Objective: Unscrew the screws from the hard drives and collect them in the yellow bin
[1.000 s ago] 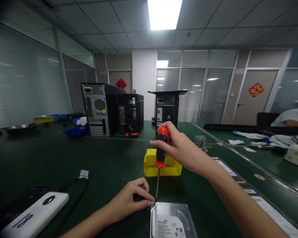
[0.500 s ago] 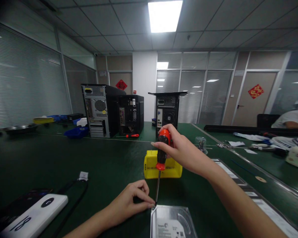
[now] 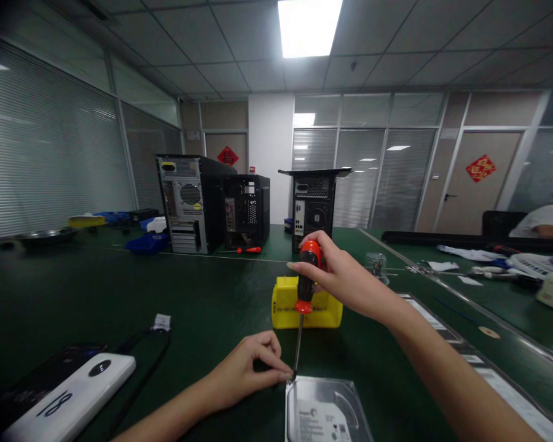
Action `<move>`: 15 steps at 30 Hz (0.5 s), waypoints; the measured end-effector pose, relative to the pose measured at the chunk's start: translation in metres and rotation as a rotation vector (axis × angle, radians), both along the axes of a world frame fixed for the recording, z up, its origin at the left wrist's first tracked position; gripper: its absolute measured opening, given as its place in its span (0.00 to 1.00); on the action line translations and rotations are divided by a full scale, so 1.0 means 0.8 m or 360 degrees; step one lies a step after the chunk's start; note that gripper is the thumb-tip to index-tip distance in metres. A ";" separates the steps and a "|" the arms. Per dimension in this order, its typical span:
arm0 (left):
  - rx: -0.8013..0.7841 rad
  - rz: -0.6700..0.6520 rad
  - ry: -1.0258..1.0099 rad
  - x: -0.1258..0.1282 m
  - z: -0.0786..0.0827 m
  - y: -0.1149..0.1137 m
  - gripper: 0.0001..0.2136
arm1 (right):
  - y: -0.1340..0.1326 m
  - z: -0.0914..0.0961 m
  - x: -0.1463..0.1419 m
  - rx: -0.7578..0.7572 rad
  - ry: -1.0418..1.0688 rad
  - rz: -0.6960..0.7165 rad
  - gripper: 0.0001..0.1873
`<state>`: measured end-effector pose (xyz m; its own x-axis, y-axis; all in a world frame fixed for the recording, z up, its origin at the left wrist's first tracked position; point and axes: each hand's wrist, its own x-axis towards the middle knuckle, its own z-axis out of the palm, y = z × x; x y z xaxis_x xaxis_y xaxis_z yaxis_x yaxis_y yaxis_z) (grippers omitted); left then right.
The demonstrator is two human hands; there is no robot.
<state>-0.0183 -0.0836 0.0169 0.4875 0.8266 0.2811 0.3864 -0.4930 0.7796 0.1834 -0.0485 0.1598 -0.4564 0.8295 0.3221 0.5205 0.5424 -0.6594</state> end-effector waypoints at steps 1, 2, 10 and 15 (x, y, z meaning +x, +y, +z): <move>-0.0003 -0.0002 -0.0002 0.000 0.000 0.000 0.06 | 0.000 0.000 0.000 -0.0007 0.0003 0.0000 0.26; -0.0005 -0.0002 -0.0003 0.000 0.000 0.000 0.06 | 0.000 0.000 0.000 -0.0016 0.0006 0.0003 0.26; -0.0002 0.0010 0.0012 -0.001 0.002 0.000 0.06 | 0.007 -0.002 0.004 -0.0050 0.0036 0.0012 0.26; 0.0007 0.0023 0.0032 -0.001 0.003 -0.002 0.06 | 0.010 -0.003 0.005 -0.0036 0.0050 0.0008 0.25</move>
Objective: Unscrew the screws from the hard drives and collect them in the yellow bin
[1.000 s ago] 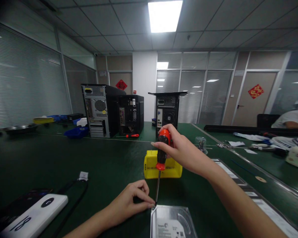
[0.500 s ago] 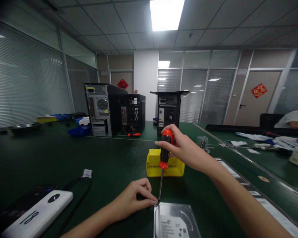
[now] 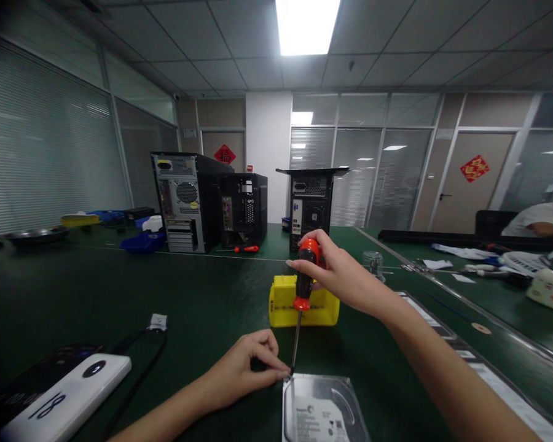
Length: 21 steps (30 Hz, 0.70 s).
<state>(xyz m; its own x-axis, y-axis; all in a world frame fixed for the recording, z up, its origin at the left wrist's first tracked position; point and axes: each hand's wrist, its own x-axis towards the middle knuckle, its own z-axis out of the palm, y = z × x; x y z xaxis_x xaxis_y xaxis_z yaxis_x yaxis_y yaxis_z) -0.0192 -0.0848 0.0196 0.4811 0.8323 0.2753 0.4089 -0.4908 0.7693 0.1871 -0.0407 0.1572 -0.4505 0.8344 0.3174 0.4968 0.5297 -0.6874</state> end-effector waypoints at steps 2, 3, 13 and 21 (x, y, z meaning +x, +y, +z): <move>0.0003 0.0000 0.0009 0.000 0.001 0.000 0.06 | -0.002 0.001 -0.001 -0.0007 0.0005 0.0005 0.25; 0.0004 -0.0001 0.0012 0.001 0.001 0.000 0.06 | -0.003 0.002 -0.001 -0.0014 0.0008 0.0010 0.25; 0.0016 -0.0007 0.0010 0.001 0.000 -0.001 0.06 | 0.001 0.003 0.003 -0.0040 0.0072 0.0013 0.28; 0.0020 -0.0001 0.0018 0.000 0.001 -0.001 0.06 | 0.002 0.000 0.003 -0.0049 0.0073 0.0020 0.28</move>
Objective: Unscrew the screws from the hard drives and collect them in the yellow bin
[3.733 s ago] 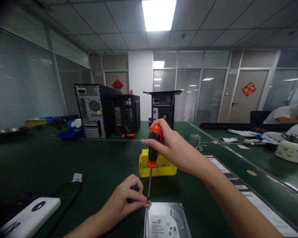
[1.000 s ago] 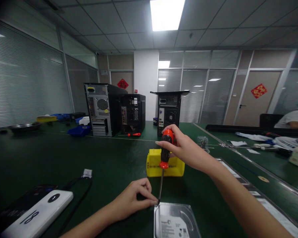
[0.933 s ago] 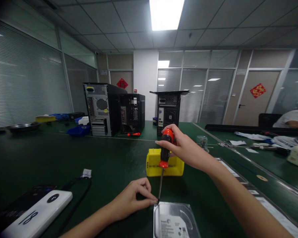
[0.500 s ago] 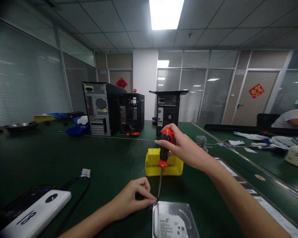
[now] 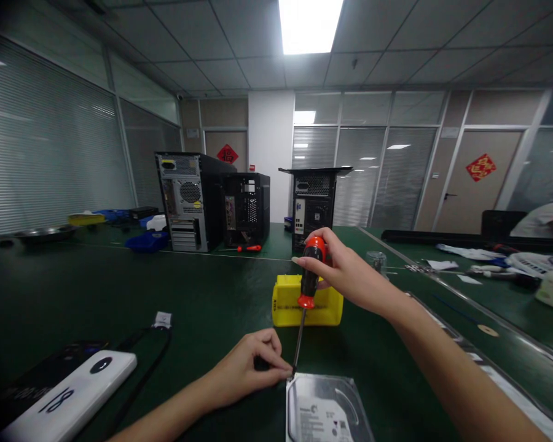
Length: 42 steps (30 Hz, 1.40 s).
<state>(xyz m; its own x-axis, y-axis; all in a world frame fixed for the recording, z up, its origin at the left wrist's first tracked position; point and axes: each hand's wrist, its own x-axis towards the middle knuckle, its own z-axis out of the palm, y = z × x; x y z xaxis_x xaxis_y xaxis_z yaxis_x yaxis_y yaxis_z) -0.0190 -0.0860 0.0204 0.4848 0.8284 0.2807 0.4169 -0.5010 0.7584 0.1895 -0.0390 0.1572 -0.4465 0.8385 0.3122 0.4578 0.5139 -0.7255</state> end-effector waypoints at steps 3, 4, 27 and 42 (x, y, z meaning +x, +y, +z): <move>0.0000 -0.0001 0.0001 0.000 -0.001 0.000 0.06 | 0.003 -0.003 -0.001 0.0001 -0.0004 0.0005 0.28; 0.0000 -0.0003 0.0000 -0.001 -0.001 0.000 0.06 | 0.005 -0.003 -0.001 0.0003 -0.0002 0.0004 0.28; 0.0006 0.0004 0.0028 0.001 0.001 -0.002 0.06 | -0.002 -0.001 -0.007 0.0011 0.0004 -0.0015 0.29; -0.0038 -0.0064 0.0029 -0.006 0.006 0.000 0.07 | -0.009 0.003 -0.007 0.0013 0.0002 -0.0005 0.25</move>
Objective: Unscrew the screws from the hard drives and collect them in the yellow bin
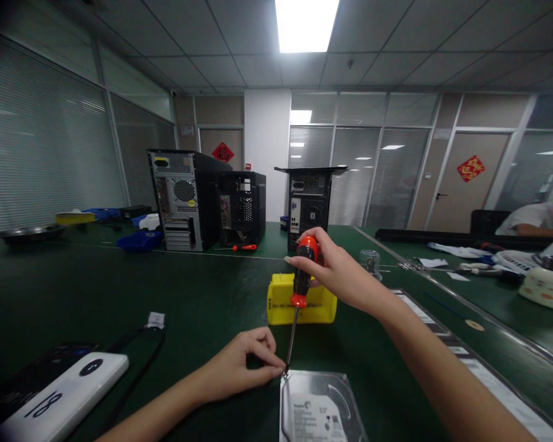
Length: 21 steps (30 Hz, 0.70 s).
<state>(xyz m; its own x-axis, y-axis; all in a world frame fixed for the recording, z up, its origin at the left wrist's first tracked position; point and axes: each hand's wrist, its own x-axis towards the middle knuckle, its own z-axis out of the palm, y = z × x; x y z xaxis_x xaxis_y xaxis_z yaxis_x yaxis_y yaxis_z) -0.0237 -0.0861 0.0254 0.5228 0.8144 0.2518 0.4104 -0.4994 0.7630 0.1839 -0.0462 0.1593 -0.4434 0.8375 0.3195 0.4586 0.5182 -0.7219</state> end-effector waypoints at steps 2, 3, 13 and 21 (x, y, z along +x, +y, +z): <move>-0.0019 -0.0039 -0.0001 -0.003 0.000 0.002 0.07 | 0.000 0.000 -0.001 -0.0002 0.0000 0.0001 0.25; -0.0027 -0.0051 -0.0005 -0.003 0.000 0.003 0.07 | 0.000 -0.001 -0.002 -0.0002 0.0000 0.0000 0.25; -0.0052 -0.0051 -0.0060 0.001 -0.003 0.005 0.06 | 0.003 -0.003 -0.004 0.0030 -0.0002 -0.0010 0.25; -0.0060 -0.0034 -0.0104 0.003 -0.004 0.005 0.06 | -0.004 0.001 -0.003 0.0037 -0.0011 -0.0026 0.26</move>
<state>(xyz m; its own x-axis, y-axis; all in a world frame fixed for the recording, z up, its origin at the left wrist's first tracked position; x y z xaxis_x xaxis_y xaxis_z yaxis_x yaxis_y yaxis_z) -0.0216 -0.0818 0.0219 0.5237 0.8127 0.2554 0.3488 -0.4780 0.8061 0.1811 -0.0492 0.1604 -0.4319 0.8371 0.3359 0.4720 0.5271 -0.7067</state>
